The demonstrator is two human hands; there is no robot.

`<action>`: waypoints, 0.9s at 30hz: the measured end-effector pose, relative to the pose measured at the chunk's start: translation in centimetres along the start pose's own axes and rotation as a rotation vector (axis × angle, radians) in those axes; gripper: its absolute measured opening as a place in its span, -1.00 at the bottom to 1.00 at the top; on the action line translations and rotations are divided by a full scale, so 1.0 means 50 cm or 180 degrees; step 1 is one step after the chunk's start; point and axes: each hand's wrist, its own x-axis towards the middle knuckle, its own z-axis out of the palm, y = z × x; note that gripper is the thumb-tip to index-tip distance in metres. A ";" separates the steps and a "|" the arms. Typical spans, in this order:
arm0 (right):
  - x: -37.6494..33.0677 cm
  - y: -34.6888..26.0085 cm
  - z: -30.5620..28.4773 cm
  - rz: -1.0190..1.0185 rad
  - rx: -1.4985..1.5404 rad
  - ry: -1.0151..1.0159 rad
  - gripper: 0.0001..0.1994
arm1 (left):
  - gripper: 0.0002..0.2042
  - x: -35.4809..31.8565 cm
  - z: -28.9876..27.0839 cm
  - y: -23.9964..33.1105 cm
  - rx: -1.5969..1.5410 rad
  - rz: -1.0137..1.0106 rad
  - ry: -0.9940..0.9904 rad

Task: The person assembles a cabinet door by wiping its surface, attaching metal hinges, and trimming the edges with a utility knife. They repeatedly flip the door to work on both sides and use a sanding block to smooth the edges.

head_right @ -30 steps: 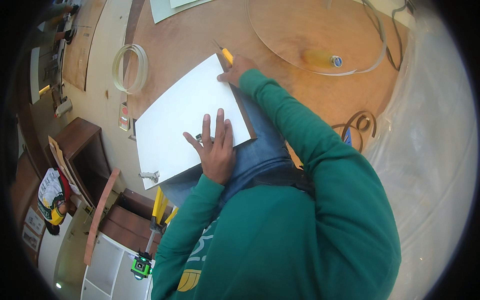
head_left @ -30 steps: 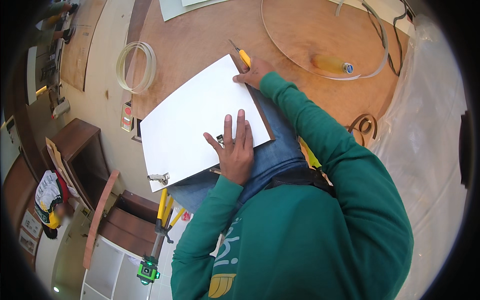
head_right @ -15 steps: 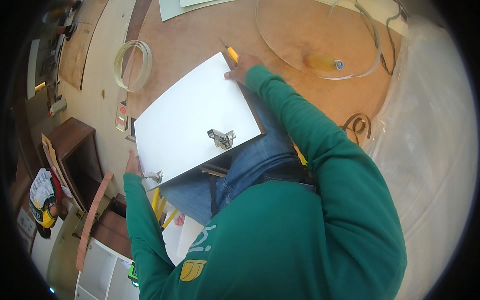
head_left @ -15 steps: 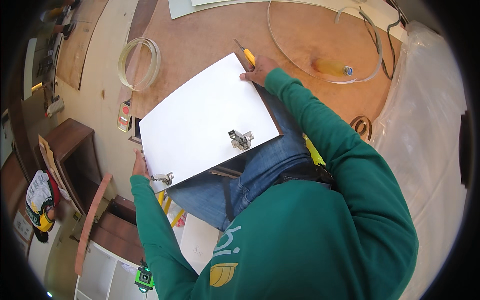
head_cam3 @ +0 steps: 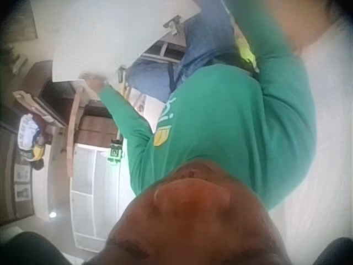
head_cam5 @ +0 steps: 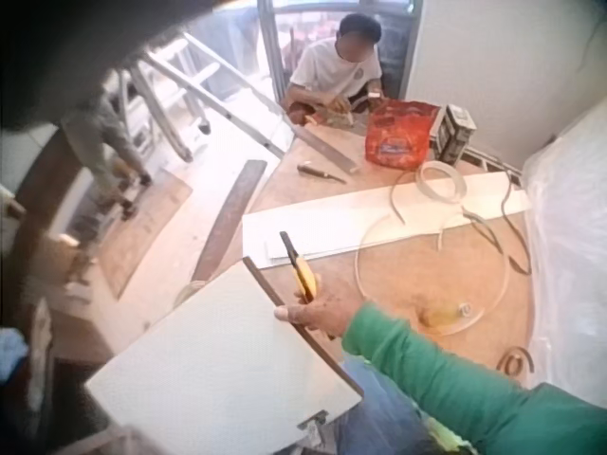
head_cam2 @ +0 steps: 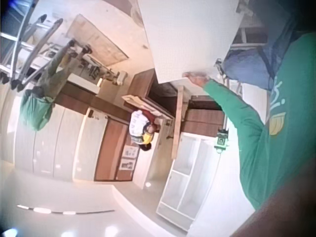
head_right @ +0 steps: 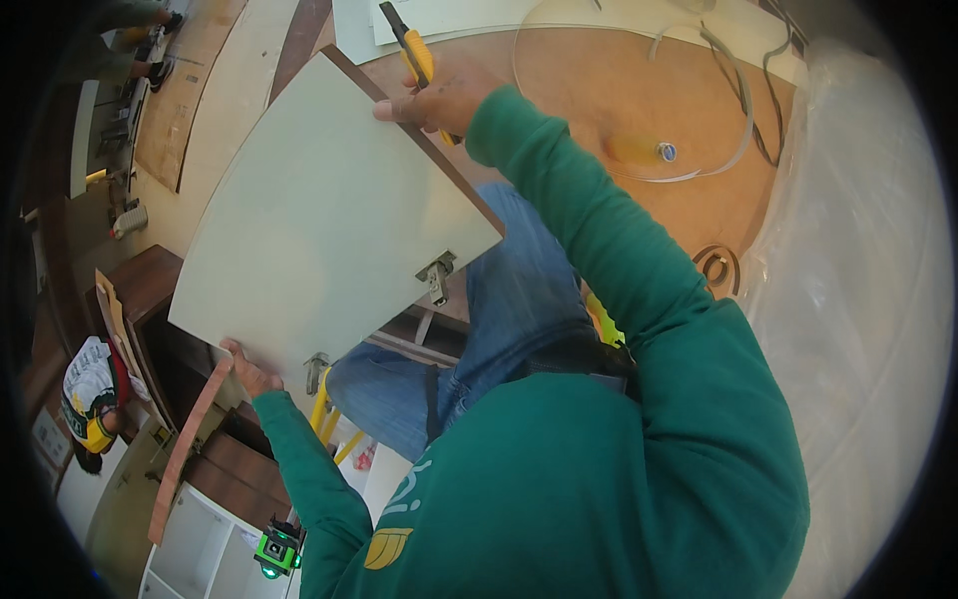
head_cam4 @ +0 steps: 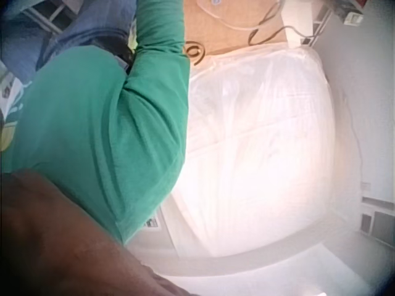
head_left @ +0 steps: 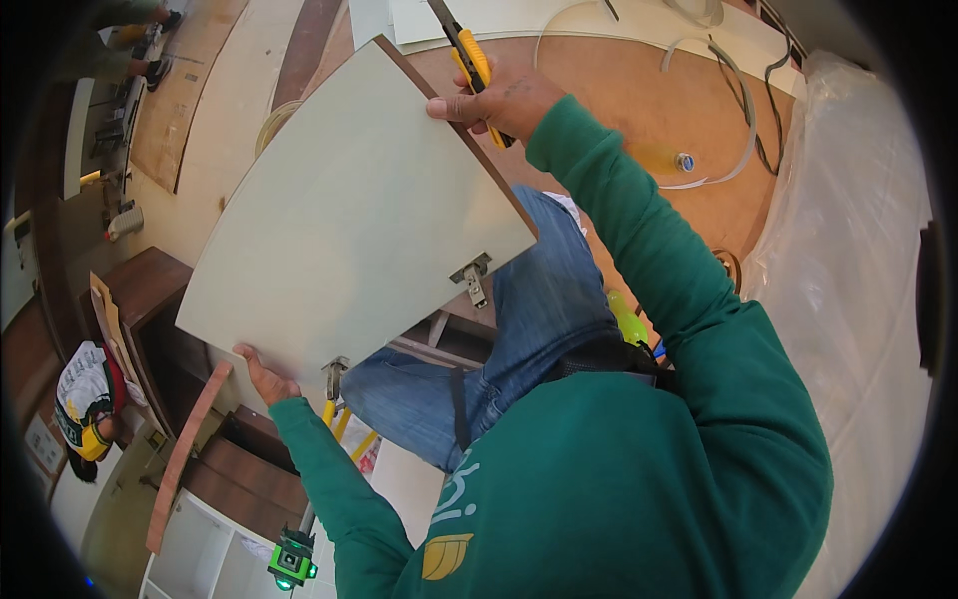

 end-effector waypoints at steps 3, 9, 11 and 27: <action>0.016 -0.037 -0.014 -0.0306 0.0060 -0.0101 -0.34 | -0.12 -0.023 0.033 0.028 -0.0478 0.0549 0.0107; 0.072 -0.024 -0.030 -0.0289 0.0034 -0.0225 -0.45 | 0.02 -0.021 0.092 -0.011 -0.1164 0.0363 0.0727; 0.091 -0.008 -0.029 -0.0299 0.0160 -0.0270 -0.48 | 0.12 -0.033 0.114 -0.045 -0.1010 0.0175 0.0743; 0.174 0.100 -0.052 -0.0352 0.0564 -0.0764 -0.35 | -0.15 -0.042 0.140 -0.140 -0.1393 -0.0309 0.0679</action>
